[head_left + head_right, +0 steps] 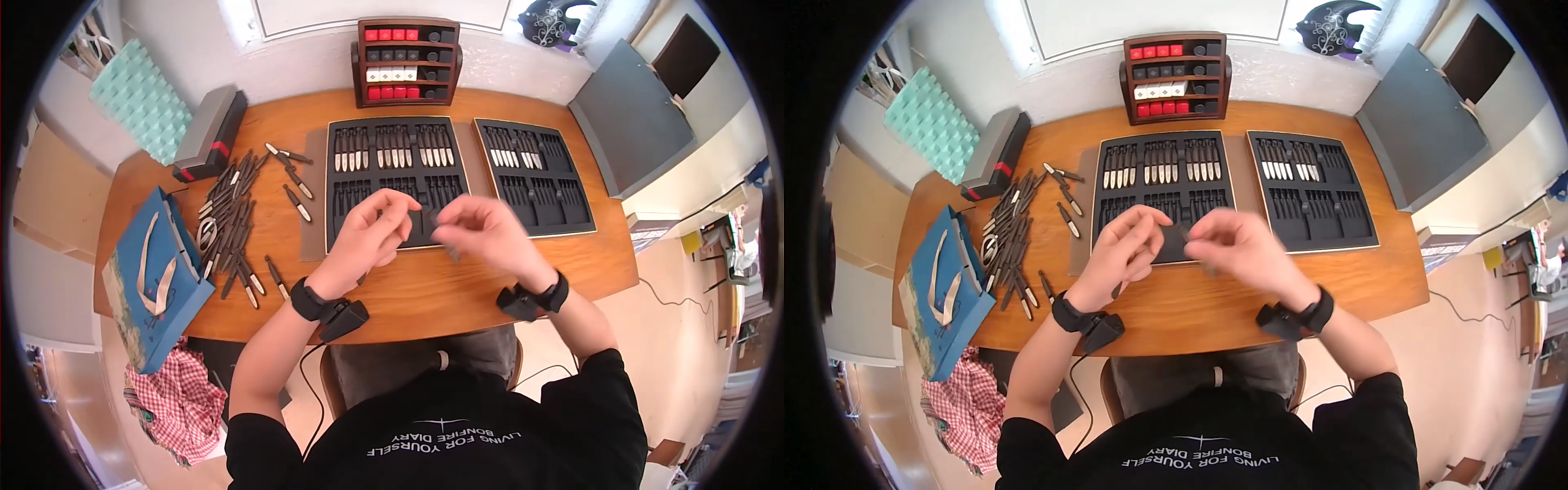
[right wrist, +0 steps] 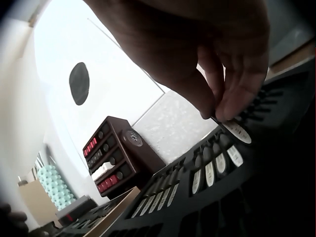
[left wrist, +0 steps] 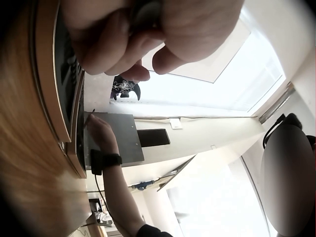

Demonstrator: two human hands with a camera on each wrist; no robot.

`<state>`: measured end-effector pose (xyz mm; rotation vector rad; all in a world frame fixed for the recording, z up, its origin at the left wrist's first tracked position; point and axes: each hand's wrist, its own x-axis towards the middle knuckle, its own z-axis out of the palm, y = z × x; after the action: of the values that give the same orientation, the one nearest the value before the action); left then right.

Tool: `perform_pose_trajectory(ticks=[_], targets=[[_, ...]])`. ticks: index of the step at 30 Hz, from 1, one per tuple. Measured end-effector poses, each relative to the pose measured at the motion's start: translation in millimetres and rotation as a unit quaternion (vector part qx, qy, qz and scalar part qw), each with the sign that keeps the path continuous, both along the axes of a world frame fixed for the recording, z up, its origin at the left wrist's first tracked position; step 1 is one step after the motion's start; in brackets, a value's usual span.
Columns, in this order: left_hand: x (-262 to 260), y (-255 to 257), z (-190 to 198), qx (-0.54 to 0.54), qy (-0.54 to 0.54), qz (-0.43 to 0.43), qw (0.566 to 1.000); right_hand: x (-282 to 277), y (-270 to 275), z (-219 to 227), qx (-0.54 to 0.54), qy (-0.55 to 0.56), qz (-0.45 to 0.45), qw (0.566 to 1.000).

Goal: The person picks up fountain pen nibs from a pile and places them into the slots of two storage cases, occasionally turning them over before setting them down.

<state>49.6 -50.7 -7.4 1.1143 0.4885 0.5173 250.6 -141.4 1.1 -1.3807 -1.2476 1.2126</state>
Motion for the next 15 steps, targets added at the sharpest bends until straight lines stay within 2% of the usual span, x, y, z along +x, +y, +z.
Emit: perform_pose_trajectory(ticks=[2,3,4,5,7,10,13,15], targets=[[-3,4,-2,-0.021,-0.020,-0.010,1.000,37,4,10,0.009,-0.105,-0.090,0.990],[-4,4,-3,-0.022,-0.024,-0.009,0.999,72,15,-6,0.110,-0.157,-0.121,0.974],[-4,5,-3,-0.018,-0.027,-0.022,0.999,104,20,1,0.076,-0.204,-0.174,0.960],[-5,5,-4,-0.014,-0.028,-0.035,0.999,132,28,2,0.092,-0.212,-0.213,0.949],[-5,4,-4,-0.016,-0.029,-0.040,0.999,180,38,9,0.035,-0.245,-0.261,0.933],[-4,5,-6,-0.011,-0.026,-0.046,0.999,223,52,-5,0.007,-0.281,-0.282,0.917],[-4,6,-4,-0.008,-0.021,-0.046,0.999,235,66,-20,-0.048,-0.273,-0.258,0.925],[-4,5,-5,-0.011,-0.016,-0.048,0.999,237,73,-31,-0.050,-0.333,-0.240,0.910]])
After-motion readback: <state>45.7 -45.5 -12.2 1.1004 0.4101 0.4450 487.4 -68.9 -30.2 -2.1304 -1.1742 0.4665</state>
